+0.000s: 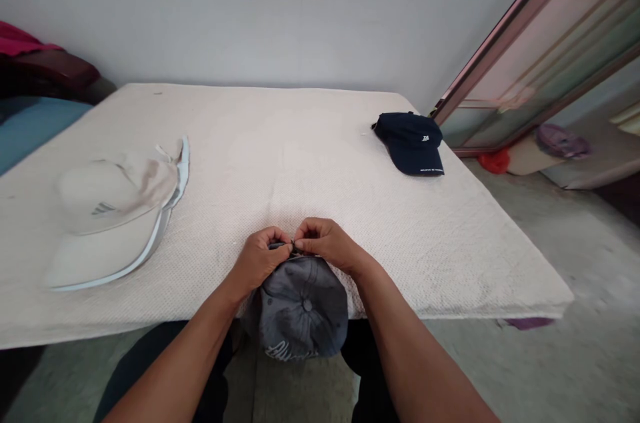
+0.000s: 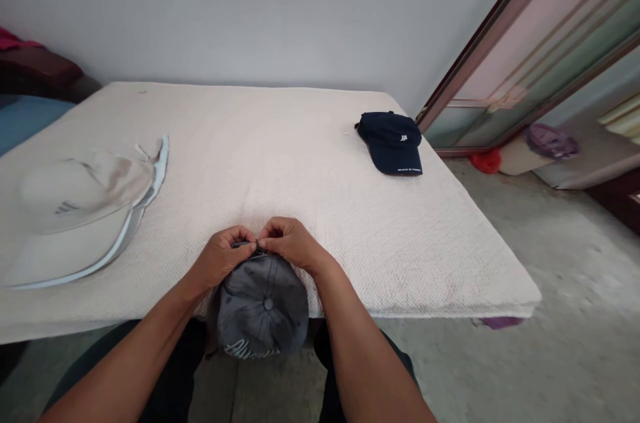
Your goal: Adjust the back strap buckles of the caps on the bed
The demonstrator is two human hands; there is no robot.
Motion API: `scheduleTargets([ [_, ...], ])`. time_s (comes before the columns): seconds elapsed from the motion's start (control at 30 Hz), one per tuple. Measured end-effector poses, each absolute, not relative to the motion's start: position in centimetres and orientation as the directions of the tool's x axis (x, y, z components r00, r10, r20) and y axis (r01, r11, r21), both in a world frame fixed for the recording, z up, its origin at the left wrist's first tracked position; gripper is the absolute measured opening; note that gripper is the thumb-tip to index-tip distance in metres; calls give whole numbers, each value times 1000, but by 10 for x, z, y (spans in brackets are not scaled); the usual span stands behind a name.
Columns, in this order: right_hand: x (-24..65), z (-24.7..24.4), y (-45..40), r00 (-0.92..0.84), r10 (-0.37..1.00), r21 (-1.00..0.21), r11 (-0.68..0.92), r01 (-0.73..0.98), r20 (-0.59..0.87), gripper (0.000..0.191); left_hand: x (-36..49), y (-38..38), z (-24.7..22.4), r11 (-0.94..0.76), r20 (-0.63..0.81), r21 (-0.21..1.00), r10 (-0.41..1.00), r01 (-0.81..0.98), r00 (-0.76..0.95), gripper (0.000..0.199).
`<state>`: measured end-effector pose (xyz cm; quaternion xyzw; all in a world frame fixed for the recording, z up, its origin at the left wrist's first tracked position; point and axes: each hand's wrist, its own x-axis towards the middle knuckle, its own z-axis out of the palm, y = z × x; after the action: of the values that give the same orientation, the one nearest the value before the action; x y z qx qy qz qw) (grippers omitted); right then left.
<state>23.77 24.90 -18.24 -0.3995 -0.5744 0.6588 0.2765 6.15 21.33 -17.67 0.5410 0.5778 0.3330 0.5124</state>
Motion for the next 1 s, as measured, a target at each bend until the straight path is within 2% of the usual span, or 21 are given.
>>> scheduleTargets([
  [0.2,236,-183,248,-571,810,-988,-59,144,-131,16,63,214,-175,210,-244,936,965,283,91,5],
  [0.43,233,-179,241,-551,834,-961,126,247,-32,18,64,211,-178,345,-339,938,933,-31,118,8],
  [0.53,232,-177,241,-545,838,-973,115,200,-13,15,63,212,-179,374,-355,917,924,-138,143,11],
  [0.73,230,-178,243,-565,825,-995,40,89,-18,17,62,212,-178,400,-371,894,913,-199,168,12],
  [1.0,230,-178,245,-541,839,-989,27,145,-56,18,67,211,-175,315,-289,926,946,-210,146,14],
])
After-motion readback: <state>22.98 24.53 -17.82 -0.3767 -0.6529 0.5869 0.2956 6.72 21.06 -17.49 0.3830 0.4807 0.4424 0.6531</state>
